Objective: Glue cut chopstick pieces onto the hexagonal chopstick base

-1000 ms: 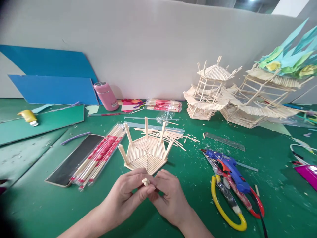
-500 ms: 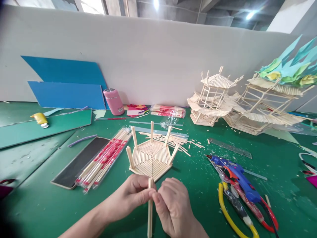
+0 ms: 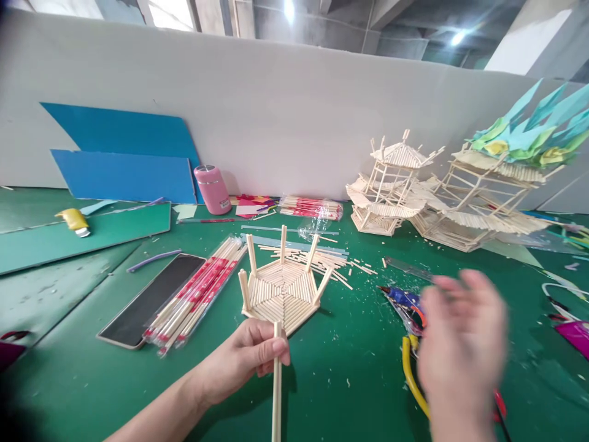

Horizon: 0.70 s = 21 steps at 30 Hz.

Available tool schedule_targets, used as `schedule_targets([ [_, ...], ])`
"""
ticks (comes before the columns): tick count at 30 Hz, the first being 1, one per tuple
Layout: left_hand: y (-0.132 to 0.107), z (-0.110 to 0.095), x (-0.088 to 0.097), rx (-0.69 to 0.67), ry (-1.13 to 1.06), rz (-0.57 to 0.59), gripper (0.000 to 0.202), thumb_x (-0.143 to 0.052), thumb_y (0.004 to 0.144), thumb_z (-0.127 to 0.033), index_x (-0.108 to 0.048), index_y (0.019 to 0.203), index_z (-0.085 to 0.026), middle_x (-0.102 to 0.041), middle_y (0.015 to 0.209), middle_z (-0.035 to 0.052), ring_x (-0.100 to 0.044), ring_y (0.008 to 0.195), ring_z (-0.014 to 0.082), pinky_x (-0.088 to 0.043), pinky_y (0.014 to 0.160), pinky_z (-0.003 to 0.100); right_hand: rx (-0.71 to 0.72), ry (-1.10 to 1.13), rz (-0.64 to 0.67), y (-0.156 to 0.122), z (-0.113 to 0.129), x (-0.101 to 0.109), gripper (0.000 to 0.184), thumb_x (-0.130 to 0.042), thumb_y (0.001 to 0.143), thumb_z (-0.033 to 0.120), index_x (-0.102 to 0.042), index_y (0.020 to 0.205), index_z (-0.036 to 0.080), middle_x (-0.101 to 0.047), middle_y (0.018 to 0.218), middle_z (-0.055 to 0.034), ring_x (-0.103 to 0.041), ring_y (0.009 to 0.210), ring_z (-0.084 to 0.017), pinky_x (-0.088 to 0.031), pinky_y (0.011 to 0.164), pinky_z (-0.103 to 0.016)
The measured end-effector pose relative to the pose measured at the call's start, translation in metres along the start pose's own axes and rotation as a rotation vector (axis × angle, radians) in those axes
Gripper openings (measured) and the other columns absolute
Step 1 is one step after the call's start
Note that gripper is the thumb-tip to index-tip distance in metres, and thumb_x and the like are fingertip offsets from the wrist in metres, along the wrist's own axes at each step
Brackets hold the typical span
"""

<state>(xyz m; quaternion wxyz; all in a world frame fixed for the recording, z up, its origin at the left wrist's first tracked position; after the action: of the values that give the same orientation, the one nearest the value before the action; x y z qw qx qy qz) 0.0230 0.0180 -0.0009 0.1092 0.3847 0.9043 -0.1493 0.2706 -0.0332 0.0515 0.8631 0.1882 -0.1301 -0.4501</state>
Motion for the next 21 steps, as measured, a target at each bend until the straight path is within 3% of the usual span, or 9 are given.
schedule_targets([
  [1, 0.0, 0.001, 0.0, 0.011, -0.001, 0.015, 0.033, -0.059, 0.073, -0.042, -0.066, 0.065, -0.011, -0.038, 0.045, -0.0042, -0.033, 0.045, 0.0059, -0.023, 0.044, 0.02, -0.014, -0.015, 0.24, -0.017, 0.005, -0.017, 0.037, -0.056, 0.076, 0.026, -0.046, 0.112, 0.027, -0.051, 0.09, -0.0045, -0.051, 0.076, -0.014, -0.041, 0.061, -0.026],
  [3, -0.001, 0.001, 0.0, 0.016, 0.01, 0.065, 0.035, -0.058, 0.073, -0.044, -0.066, 0.066, -0.01, -0.038, 0.045, -0.0044, -0.031, 0.043, 0.0056, -0.021, 0.043, 0.02, -0.031, -0.041, 0.881, -0.055, 0.015, -0.053, 0.029, -0.053, 0.078, 0.03, -0.052, 0.107, 0.024, -0.053, 0.086, -0.0042, -0.052, 0.076, -0.015, -0.043, 0.064, -0.026],
  [4, -0.001, 0.001, -0.001, 0.003, 0.02, 0.094, 0.037, -0.057, 0.073, -0.045, -0.065, 0.066, -0.01, -0.037, 0.045, -0.0045, -0.03, 0.043, 0.0054, -0.021, 0.043, 0.021, -0.033, -0.022, 1.023, -0.07, 0.019, -0.065, 0.026, -0.053, 0.078, 0.031, -0.055, 0.103, 0.022, -0.053, 0.082, -0.0034, -0.052, 0.073, -0.015, -0.043, 0.063, -0.026],
  [6, -0.002, -0.002, -0.002, -0.033, 0.037, 0.145, 0.041, -0.055, 0.074, -0.048, -0.064, 0.065, -0.009, -0.037, 0.046, -0.0046, -0.029, 0.043, 0.0053, -0.02, 0.043, 0.021, -0.086, 0.027, 1.176, -0.087, 0.023, -0.08, 0.02, -0.053, 0.078, 0.034, -0.059, 0.091, 0.02, -0.052, 0.074, -0.0016, -0.05, 0.065, -0.012, -0.042, 0.057, -0.024],
  [10, -0.001, -0.005, -0.002, -0.018, 0.04, 0.185, 0.041, -0.055, 0.074, -0.047, -0.064, 0.066, -0.008, -0.039, 0.05, -0.0032, -0.031, 0.047, 0.0056, -0.021, 0.044, 0.021, -0.201, 0.107, 1.179, -0.09, 0.014, -0.088, 0.025, -0.051, 0.079, 0.038, -0.061, 0.075, 0.016, -0.049, 0.062, 0.0002, -0.047, 0.054, -0.01, -0.038, 0.051, -0.022],
  [14, 0.0, -0.007, -0.004, -0.01, 0.039, 0.192, 0.041, -0.055, 0.073, -0.049, -0.064, 0.068, -0.008, -0.041, 0.057, -0.0013, -0.033, 0.052, 0.0073, -0.022, 0.048, 0.021, -0.229, 0.157, 1.169, -0.086, 0.006, -0.088, 0.029, -0.052, 0.079, 0.038, -0.059, 0.063, 0.014, -0.047, 0.055, 0.0008, -0.045, 0.051, -0.009, -0.034, 0.048, -0.021],
  [21, -0.001, 0.001, -0.004, 0.079, 0.128, 0.168, 0.041, -0.055, 0.071, -0.051, -0.064, 0.069, -0.01, -0.036, 0.052, -0.0032, -0.027, 0.048, 0.0074, -0.02, 0.046, 0.022, -0.194, 0.181, 1.066, -0.074, 0.006, -0.085, 0.022, -0.054, 0.079, 0.032, -0.057, 0.064, 0.016, -0.046, 0.057, 0.002, -0.041, 0.052, -0.008, -0.032, 0.048, -0.019],
])
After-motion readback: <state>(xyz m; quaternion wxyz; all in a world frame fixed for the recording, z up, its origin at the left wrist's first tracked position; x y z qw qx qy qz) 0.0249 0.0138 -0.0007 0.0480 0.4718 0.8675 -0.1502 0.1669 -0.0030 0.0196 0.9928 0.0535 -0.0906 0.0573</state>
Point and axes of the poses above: each hand's wrist, its own y-axis towards the middle knuckle, its own x-axis out of the back of the hand, z = x × y, the point moved 2 cm from there along y, towards the middle knuckle
